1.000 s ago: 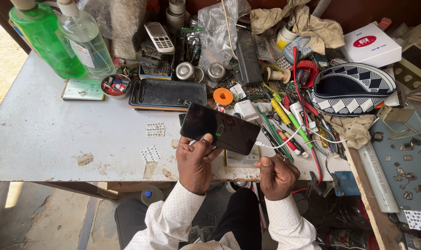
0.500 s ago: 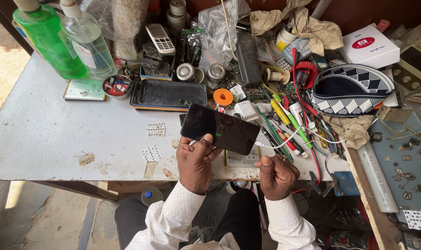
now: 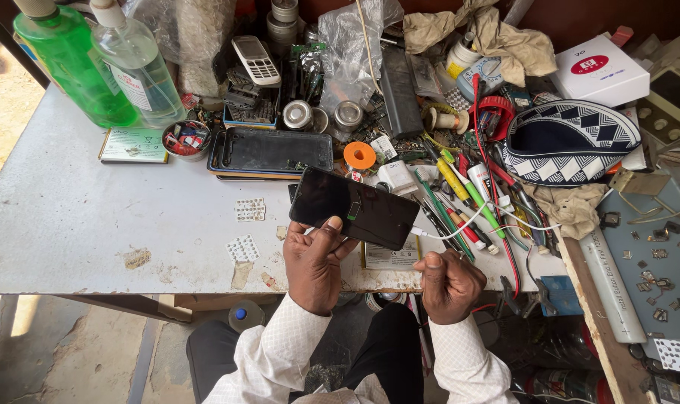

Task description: The person removes the back cover of a smartphone and uses a metal tool to peel off the protective film from a new battery. They handle the battery and phone components on a cluttered workbench.

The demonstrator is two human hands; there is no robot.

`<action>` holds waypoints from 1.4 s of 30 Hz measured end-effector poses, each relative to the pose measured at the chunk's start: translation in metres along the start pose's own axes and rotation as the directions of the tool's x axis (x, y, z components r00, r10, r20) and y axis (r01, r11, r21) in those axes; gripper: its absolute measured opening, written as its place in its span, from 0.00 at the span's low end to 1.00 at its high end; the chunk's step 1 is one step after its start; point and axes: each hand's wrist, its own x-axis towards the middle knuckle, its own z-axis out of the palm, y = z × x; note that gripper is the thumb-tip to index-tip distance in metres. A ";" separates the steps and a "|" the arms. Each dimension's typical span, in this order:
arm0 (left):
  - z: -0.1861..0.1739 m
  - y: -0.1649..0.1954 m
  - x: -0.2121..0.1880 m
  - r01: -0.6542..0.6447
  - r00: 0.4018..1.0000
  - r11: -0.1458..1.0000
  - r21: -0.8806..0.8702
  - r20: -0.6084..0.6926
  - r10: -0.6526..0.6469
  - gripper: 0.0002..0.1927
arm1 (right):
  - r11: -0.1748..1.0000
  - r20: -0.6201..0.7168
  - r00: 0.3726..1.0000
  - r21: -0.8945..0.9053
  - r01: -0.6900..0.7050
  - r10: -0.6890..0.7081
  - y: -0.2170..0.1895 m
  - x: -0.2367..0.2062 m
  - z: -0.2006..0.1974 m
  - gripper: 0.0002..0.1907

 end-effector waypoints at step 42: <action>0.003 0.000 -0.002 -0.008 0.999 1.000 -0.002 -0.043 0.008 0.14 | 0.999 0.000 1.000 -0.034 -0.021 0.021 -0.010 0.003 0.000 0.25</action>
